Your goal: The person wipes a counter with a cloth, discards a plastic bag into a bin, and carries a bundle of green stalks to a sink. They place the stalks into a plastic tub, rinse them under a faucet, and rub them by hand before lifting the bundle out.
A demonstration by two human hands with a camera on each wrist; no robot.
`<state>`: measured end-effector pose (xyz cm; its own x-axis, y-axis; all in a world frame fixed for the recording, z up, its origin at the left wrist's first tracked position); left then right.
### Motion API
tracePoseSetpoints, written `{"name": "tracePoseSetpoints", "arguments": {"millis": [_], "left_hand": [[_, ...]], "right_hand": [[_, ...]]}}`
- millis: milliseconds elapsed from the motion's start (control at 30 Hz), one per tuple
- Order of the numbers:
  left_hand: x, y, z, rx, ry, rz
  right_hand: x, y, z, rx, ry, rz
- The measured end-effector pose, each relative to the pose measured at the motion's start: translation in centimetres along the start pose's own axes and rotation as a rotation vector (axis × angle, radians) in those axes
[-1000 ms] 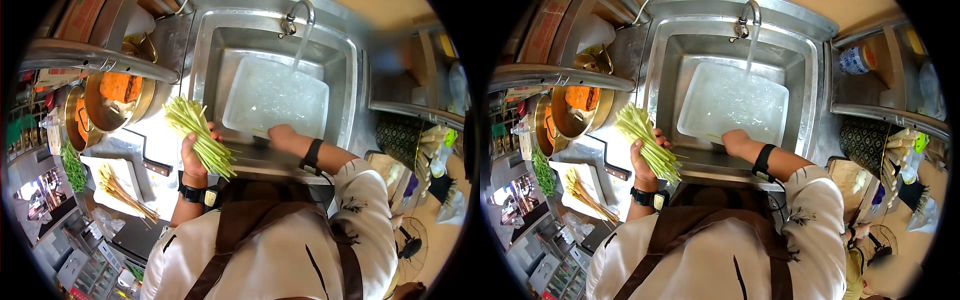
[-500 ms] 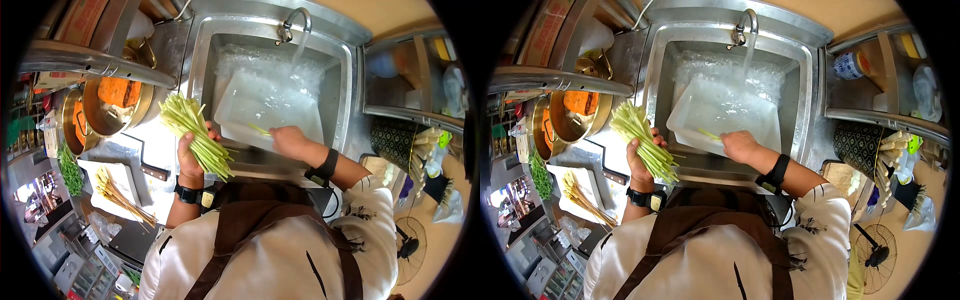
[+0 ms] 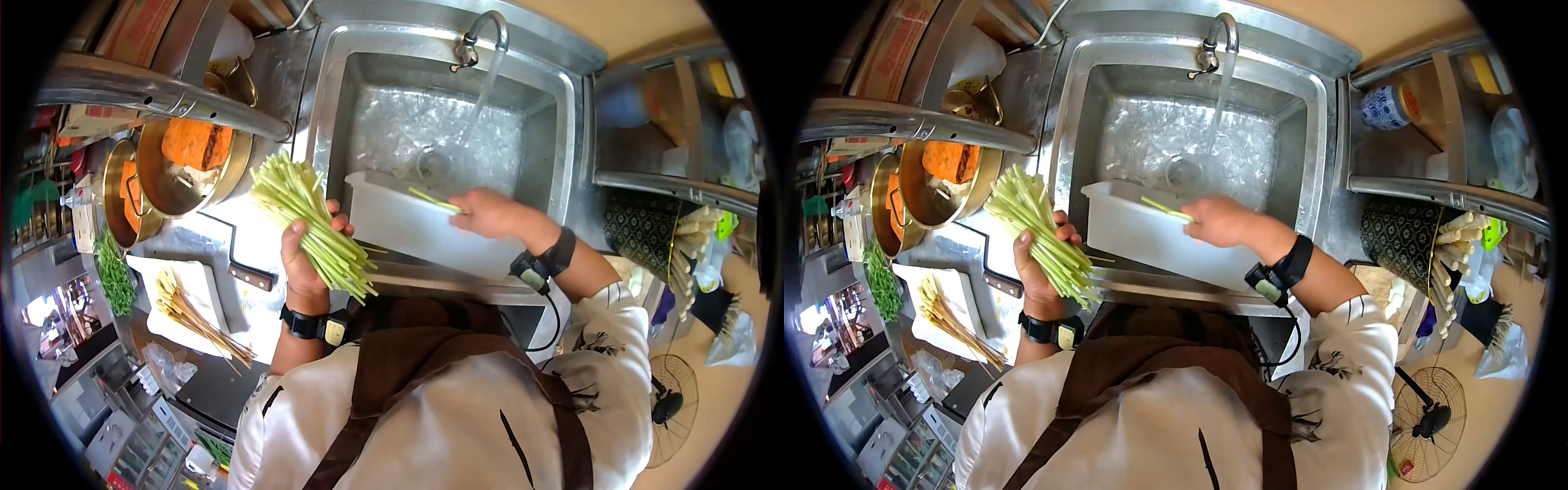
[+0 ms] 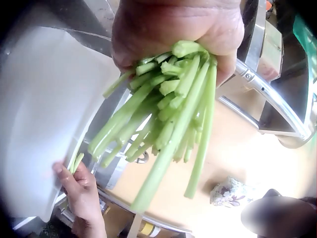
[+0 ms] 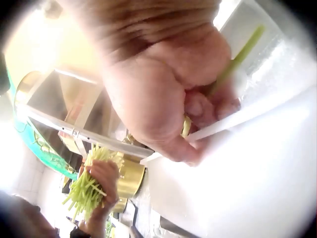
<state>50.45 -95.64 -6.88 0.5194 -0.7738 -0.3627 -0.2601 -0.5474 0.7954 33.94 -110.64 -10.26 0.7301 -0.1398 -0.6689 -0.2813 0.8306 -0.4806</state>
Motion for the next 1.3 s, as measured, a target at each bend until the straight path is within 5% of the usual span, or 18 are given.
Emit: {"name": "tracePoseSetpoints", "arguments": {"millis": [267, 400, 467, 567, 733, 1067, 1300], "left_hand": [[-0.8, 1.5, -1.5, -0.110, -0.010, 0.017], [-0.9, 3.6, -1.1, -0.103, -0.135, 0.053], [-0.2, 3.6, -1.0, -0.022, -0.106, 0.037], [1.3, 2.6, 0.4, 0.189, -0.158, 0.001], [3.8, 3.3, 4.0, 0.135, -0.246, 0.037], [9.4, -1.0, 12.5, 0.299, -0.468, -0.026], [13.6, -0.5, 17.0, 0.576, -0.422, 0.027]], "right_hand": [[-1.2, -4.2, -0.6, 0.281, -0.013, 0.042], [-3.4, -6.7, 1.6, 0.110, -0.070, -0.145], [-4.5, -7.2, 3.1, -0.237, -0.116, -0.318], [-3.7, -5.5, 2.5, -0.361, -0.132, -0.413], [1.9, 0.2, -2.1, -0.573, -0.184, -0.520], [7.7, 4.7, -8.2, -0.362, -0.093, -0.385], [7.7, 4.7, -10.2, -0.176, -0.048, -0.387]]}}
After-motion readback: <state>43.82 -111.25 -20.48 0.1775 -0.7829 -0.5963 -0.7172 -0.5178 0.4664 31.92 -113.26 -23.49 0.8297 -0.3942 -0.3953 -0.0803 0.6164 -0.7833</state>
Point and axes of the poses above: each hand's wrist, its own x-axis towards the middle knuckle, its own y-axis out of the palm, z = x × y, the point moved 9 cm from there along x, towards the middle knuckle, and after that the axes turned 5 degrees about y, right-handed, at the moved point
